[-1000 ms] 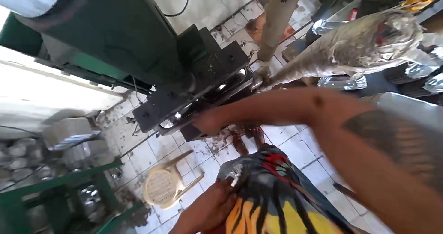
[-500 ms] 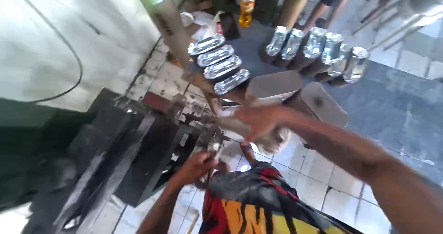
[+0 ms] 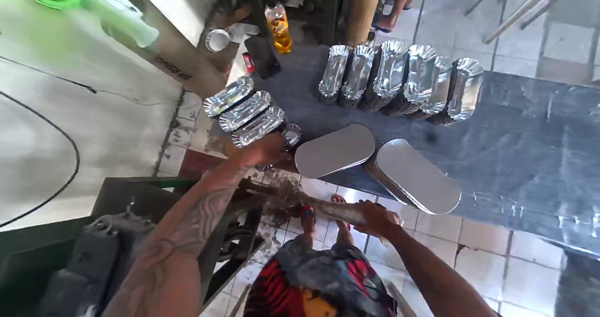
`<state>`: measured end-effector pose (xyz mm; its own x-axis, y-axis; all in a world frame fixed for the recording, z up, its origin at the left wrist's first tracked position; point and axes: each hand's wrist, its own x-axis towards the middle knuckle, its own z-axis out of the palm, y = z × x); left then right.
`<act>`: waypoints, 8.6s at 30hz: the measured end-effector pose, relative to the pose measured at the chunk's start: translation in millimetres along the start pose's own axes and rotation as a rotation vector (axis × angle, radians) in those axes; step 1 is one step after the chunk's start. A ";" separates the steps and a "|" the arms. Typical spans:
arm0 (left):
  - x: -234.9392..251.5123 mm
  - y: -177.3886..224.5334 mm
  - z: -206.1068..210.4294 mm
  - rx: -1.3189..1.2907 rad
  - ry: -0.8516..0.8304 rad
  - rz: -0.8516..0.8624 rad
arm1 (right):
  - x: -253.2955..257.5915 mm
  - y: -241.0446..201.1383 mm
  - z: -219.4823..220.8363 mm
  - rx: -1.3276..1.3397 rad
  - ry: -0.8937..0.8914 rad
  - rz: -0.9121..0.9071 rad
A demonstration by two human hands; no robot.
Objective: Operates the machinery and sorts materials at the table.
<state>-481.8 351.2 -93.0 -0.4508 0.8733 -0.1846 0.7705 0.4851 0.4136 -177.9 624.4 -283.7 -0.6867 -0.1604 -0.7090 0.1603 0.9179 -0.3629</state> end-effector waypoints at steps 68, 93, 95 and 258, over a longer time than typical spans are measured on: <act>54.8 104.7 306.7 -0.582 -0.594 -0.523 | -122.1 -31.1 70.6 0.229 -0.346 -0.041; -361.1 29.2 75.3 -0.442 0.569 -1.278 | -22.8 -256.4 -23.0 0.351 0.076 -0.625; -402.4 8.9 82.8 -0.449 0.469 -1.334 | -15.8 -298.3 -33.6 0.355 0.164 -0.689; -23.2 -202.9 -29.1 -0.677 0.113 -0.813 | 185.8 -325.0 -272.1 1.407 0.625 0.476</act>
<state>-640.8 231.3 -146.6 -0.7832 0.2724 -0.5590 -0.1763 0.7648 0.6197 -550.5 395.0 -133.0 -0.4975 0.5167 -0.6968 0.6826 -0.2625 -0.6820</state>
